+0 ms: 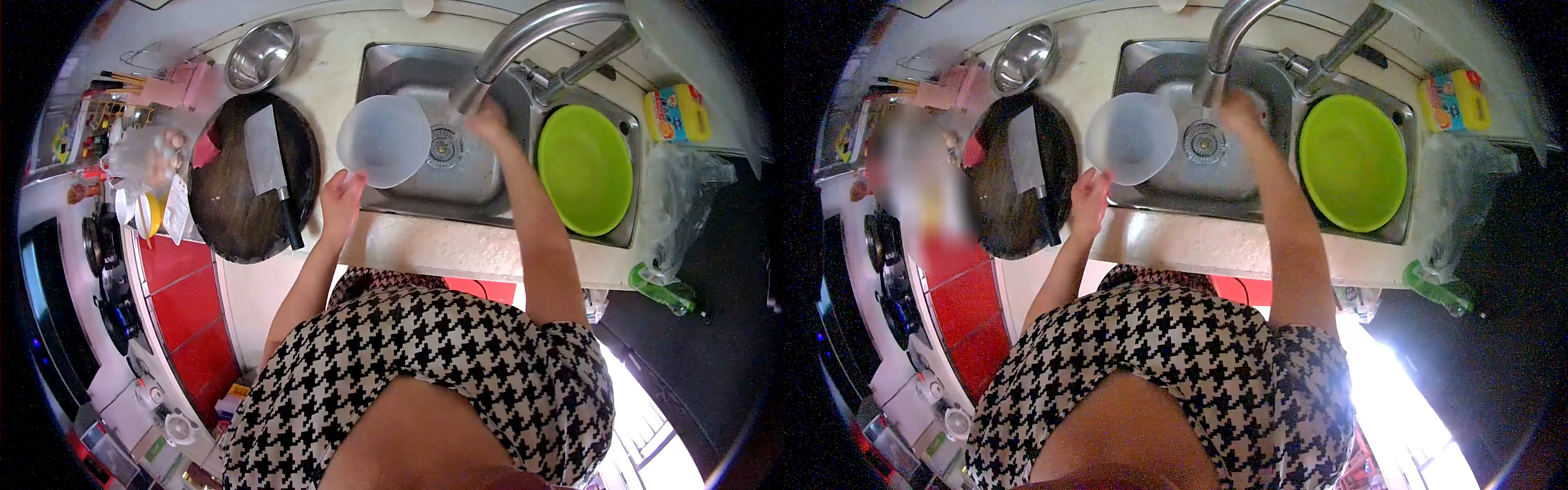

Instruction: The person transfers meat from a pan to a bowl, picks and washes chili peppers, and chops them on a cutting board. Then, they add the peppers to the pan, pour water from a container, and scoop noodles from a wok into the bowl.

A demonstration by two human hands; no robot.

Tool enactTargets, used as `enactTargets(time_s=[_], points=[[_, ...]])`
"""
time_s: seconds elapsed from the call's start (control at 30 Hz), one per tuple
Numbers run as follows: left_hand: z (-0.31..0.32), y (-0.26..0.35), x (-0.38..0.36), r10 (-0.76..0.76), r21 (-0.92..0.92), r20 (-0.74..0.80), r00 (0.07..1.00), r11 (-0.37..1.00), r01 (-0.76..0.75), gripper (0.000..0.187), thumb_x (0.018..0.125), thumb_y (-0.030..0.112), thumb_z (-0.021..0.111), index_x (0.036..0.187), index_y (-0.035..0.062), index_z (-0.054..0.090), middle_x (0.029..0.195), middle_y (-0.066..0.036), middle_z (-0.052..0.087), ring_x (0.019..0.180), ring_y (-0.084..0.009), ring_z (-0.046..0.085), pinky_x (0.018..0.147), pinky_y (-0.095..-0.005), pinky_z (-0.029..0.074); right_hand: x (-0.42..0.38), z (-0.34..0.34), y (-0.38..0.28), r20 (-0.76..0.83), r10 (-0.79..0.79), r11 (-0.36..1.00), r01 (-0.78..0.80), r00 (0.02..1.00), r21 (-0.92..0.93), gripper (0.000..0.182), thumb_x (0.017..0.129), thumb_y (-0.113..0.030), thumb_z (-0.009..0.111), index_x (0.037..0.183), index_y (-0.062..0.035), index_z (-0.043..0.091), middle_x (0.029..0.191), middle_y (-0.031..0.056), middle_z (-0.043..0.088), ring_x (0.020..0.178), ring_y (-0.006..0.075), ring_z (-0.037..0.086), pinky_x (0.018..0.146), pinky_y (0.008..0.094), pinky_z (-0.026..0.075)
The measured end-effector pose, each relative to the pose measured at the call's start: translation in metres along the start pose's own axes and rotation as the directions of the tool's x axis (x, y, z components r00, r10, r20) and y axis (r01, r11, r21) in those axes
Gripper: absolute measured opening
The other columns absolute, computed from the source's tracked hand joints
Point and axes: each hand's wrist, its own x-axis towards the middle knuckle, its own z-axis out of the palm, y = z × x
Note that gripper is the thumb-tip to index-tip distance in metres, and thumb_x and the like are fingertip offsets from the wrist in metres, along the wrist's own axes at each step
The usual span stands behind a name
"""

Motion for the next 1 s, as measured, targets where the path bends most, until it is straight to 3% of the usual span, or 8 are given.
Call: enactTargets(time_s=[0.03, 0.1, 0.2, 0.47, 0.6, 0.63, 0.83, 1.0], points=[[-0.005, -0.007, 0.006, 0.008, 0.01, 0.017, 1.0, 1.0, -0.008, 0.016, 0.079, 0.02, 0.06, 0.082, 0.0059, 0.054, 0.064, 0.006, 0.046, 0.055, -0.0022, 0.039, 0.043, -0.0184, 0.028, -0.004, -0.017, -0.004, -0.197, -0.303, 0.899, 0.211, 0.932, -0.385, 0.024, 0.078, -0.023, 0.053, 0.097, -0.0087, 0.054, 0.076, 0.0118, 0.058, 0.067, 0.0294, 0.057, 0.062, 0.0404, 0.047], [0.001, -0.006, 0.008, 0.015, 0.156, -0.084, 0.996, 0.988, -0.002, 0.019, 0.078, 0.019, 0.059, 0.08, 0.0015, 0.054, 0.069, 0.003, 0.047, 0.06, -0.004, 0.04, 0.051, -0.0198, 0.032, -0.007, -0.055, -0.027, -0.357, -0.525, 0.813, 0.332, 0.773, -0.478, 0.027, 0.075, -0.025, 0.056, 0.098, -0.0098, 0.054, 0.084, 0.0111, 0.057, 0.081, 0.0326, 0.054, 0.074, 0.0407, 0.045], [0.014, -0.021, 0.027, 0.021, 0.326, -0.11, 0.994, 0.945, 0.016, 0.025, 0.075, 0.022, 0.06, 0.076, -0.0019, 0.054, 0.073, -0.001, 0.05, 0.062, -0.007, 0.042, 0.055, -0.0233, 0.035, 0.01, -0.075, -0.04, -0.492, -0.585, 0.788, 0.306, 0.645, -0.535, 0.027, 0.075, -0.027, 0.056, 0.097, -0.0105, 0.056, 0.096, 0.0114, 0.054, 0.09, 0.0293, 0.052, 0.076, 0.0401, 0.044], [0.065, -0.027, 0.063, -0.242, 0.144, -0.084, 0.967, 0.957, 0.252, 0.02, 0.071, 0.028, 0.063, 0.07, 0.0093, 0.056, 0.064, 0.001, 0.052, 0.06, -0.009, 0.048, 0.052, -0.0238, 0.036, 0.011, -0.059, -0.039, -0.425, -0.569, 0.807, 0.382, 0.704, -0.45, 0.032, 0.074, -0.025, 0.057, 0.1, -0.0067, 0.055, 0.103, 0.0138, 0.052, 0.096, 0.0311, 0.05, 0.082, 0.04, 0.041], [0.066, -0.034, 0.07, -0.233, 0.169, -0.113, 0.966, 0.954, 0.25, 0.018, 0.071, 0.025, 0.063, 0.065, 0.01, 0.056, 0.062, 0.002, 0.054, 0.06, -0.0087, 0.049, 0.048, -0.0253, 0.031, 0.018, -0.063, -0.02, -0.411, -0.671, 0.729, 0.447, 0.617, -0.519, 0.029, 0.073, -0.024, 0.058, 0.096, -0.0068, 0.057, 0.099, 0.0148, 0.054, 0.096, 0.0318, 0.05, 0.082, 0.0407, 0.041], [0.068, -0.038, 0.071, -0.215, 0.148, -0.122, 0.969, 0.961, 0.232, 0.019, 0.07, 0.025, 0.063, 0.068, 0.0074, 0.057, 0.064, 0.0, 0.055, 0.061, -0.0101, 0.05, 0.051, -0.0265, 0.034, 0.019, -0.065, -0.018, -0.411, -0.709, 0.694, 0.463, 0.573, -0.552, 0.028, 0.073, -0.024, 0.059, 0.095, -0.0068, 0.057, 0.097, 0.015, 0.055, 0.095, 0.032, 0.05, 0.082, 0.0408, 0.041], [0.067, -0.07, 0.084, -0.222, 0.058, -0.178, 0.959, 0.97, 0.235, 0.039, 0.065, 0.026, 0.066, 0.091, -0.0022, 0.056, 0.074, -0.006, 0.06, 0.069, -0.0142, 0.054, 0.064, -0.0279, 0.042, 0.013, -0.066, -0.02, -0.346, -0.589, 0.768, 0.373, 0.73, -0.521, 0.025, 0.074, -0.025, 0.058, 0.091, -0.0072, 0.058, 0.091, 0.014, 0.058, 0.088, 0.0328, 0.052, 0.078, 0.0418, 0.041], [0.072, -0.042, 0.074, -0.326, 0.134, -0.183, 0.927, 0.926, 0.352, 0.045, 0.064, 0.026, 0.067, 0.095, -0.0034, 0.055, 0.076, -0.008, 0.061, 0.071, -0.0161, 0.056, 0.065, -0.0275, 0.043, 0.025, -0.062, -0.007, -0.31, -0.661, 0.723, 0.47, 0.684, -0.506, 0.026, 0.075, -0.028, 0.057, 0.092, -0.0076, 0.058, 0.089, 0.0143, 0.057, 0.086, 0.0329, 0.052, 0.075, 0.0427, 0.041]])
